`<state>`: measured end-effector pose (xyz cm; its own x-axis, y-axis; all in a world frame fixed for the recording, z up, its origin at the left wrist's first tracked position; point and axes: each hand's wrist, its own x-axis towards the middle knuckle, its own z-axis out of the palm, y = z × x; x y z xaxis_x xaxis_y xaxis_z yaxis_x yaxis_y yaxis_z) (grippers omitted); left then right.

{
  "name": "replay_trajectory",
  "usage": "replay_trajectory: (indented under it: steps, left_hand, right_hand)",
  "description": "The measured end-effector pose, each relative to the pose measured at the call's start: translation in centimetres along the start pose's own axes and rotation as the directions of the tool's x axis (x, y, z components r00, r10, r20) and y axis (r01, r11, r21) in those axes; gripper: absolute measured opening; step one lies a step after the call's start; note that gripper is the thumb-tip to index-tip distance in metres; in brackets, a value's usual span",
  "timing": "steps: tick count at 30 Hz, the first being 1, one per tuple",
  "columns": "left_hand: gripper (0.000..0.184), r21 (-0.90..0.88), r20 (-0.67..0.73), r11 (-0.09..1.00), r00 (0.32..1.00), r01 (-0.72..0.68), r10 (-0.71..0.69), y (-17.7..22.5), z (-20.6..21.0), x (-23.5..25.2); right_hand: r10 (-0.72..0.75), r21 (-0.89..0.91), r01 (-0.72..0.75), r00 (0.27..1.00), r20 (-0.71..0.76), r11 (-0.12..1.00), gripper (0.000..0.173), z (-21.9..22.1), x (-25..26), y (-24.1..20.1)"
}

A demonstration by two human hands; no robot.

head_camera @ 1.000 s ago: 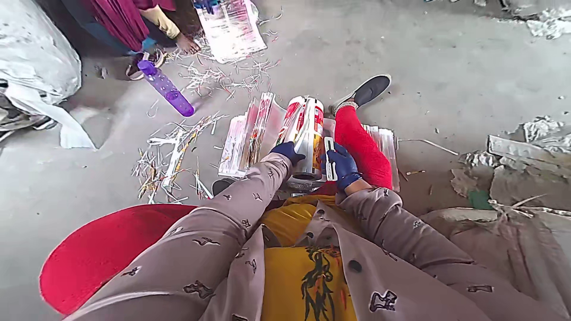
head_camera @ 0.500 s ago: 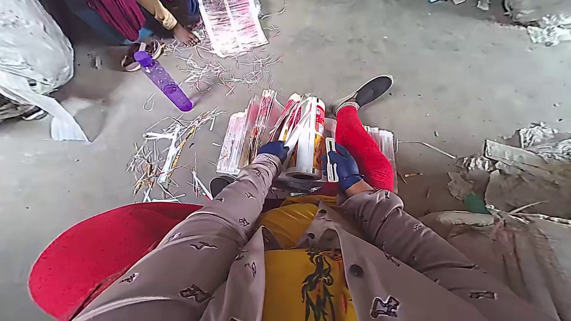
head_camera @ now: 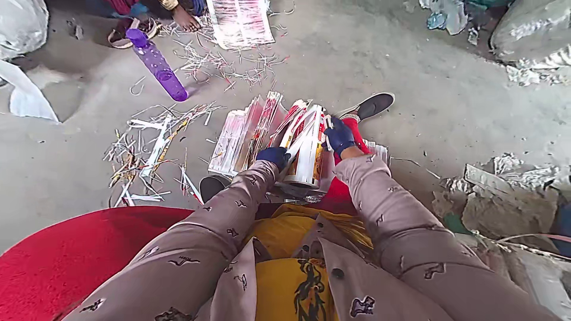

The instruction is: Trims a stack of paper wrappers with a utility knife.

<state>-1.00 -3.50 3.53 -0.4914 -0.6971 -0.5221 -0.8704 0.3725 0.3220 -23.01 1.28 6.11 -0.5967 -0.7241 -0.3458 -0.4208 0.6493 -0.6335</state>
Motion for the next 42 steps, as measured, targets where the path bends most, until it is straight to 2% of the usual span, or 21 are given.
replay_trajectory:
  steps: [4,10,12,15,17,20,21,22,24,27,31,33,34,37,40,42]
  left_hand:
    - [0.051,-0.004,0.036,1.000,0.999,-0.027,0.028,-0.8,-0.3,0.7]
    - [0.049,-0.016,0.037,0.999,0.998,-0.041,0.041,-1.1,-0.3,1.0]
    - [0.050,-0.032,0.056,0.999,0.998,-0.025,0.026,-0.7,-0.9,0.2]
    - [0.053,-0.053,0.090,0.999,0.996,0.010,-0.005,0.6,-2.8,-1.8]
    - [0.052,-0.084,0.077,0.996,0.997,-0.006,0.013,0.4,-2.8,-1.9]
    - [0.050,-0.067,0.045,0.997,0.998,-0.049,0.052,-1.0,-1.1,0.0]
    - [0.050,-0.059,0.035,0.996,0.997,-0.061,0.063,-1.3,-0.6,0.6]
    - [0.049,-0.054,0.031,0.996,0.997,-0.068,0.070,-1.4,-0.4,0.8]
    - [0.048,-0.050,0.047,0.996,0.996,-0.078,0.081,-1.5,-0.7,0.6]
    - [0.045,-0.089,0.101,0.992,0.990,-0.086,0.095,-1.5,-1.8,-0.4]
    - [0.048,-0.061,0.039,0.995,0.996,-0.076,0.078,-1.6,-0.6,0.9]
    - [0.048,-0.060,0.056,0.997,0.997,-0.053,0.056,-1.1,-1.1,0.3]
    - [0.049,-0.078,0.082,0.997,0.996,-0.028,0.035,-0.7,-1.8,-0.4]
    - [0.049,-0.075,0.060,0.996,0.997,-0.053,0.058,-1.1,-1.4,-0.1]
    - [0.049,-0.060,0.030,0.994,0.996,-0.086,0.088,-1.7,-0.4,0.9]
    - [0.049,-0.058,0.027,0.995,0.996,-0.082,0.084,-1.7,-0.4,0.9]
  right_hand:
    - [-0.043,-0.234,0.047,0.999,0.021,0.971,0.058,-0.4,4.4,-2.2]
    - [-0.037,-0.288,0.045,0.999,0.033,0.957,0.058,-0.3,6.1,-3.9]
    - [-0.028,-0.347,0.035,0.999,0.027,0.937,0.055,-0.1,5.1,-4.8]
    - [0.137,-0.352,-0.099,0.987,0.085,0.931,0.055,-0.8,-0.7,-10.2]
    - [0.153,-0.362,-0.121,0.987,0.059,0.924,0.055,-0.5,-2.2,-11.5]
    - [0.119,-0.404,-0.072,0.989,0.091,0.912,0.053,-0.2,1.6,-9.0]
    - [0.012,-0.420,-0.004,1.000,0.016,0.908,0.049,0.5,4.0,-6.5]
    - [-0.034,-0.422,0.025,0.999,-0.013,0.906,0.048,0.7,5.7,-5.0]
    - [-0.026,-0.401,0.020,1.000,-0.008,0.916,0.052,0.8,6.6,-4.4]
    - [-0.013,-0.395,0.008,1.000,-0.010,0.919,0.054,1.0,6.4,-4.4]
    - [-0.041,-0.529,0.032,0.999,-0.006,0.848,0.045,1.1,5.4,-5.3]
    - [-0.012,-0.591,0.039,0.999,0.049,0.805,0.041,0.7,3.2,-7.4]
    - [0.069,-0.607,0.015,0.991,0.115,0.795,0.040,0.1,1.1,-9.7]
    - [0.107,-0.644,-0.016,0.989,0.103,0.765,0.034,0.0,-2.4,-12.7]
    - [0.145,-0.638,0.019,0.968,0.203,0.770,0.034,-0.4,-1.3,-11.6]
    - [0.086,-0.595,0.132,0.942,0.323,0.793,0.037,0.0,1.8,-8.7]
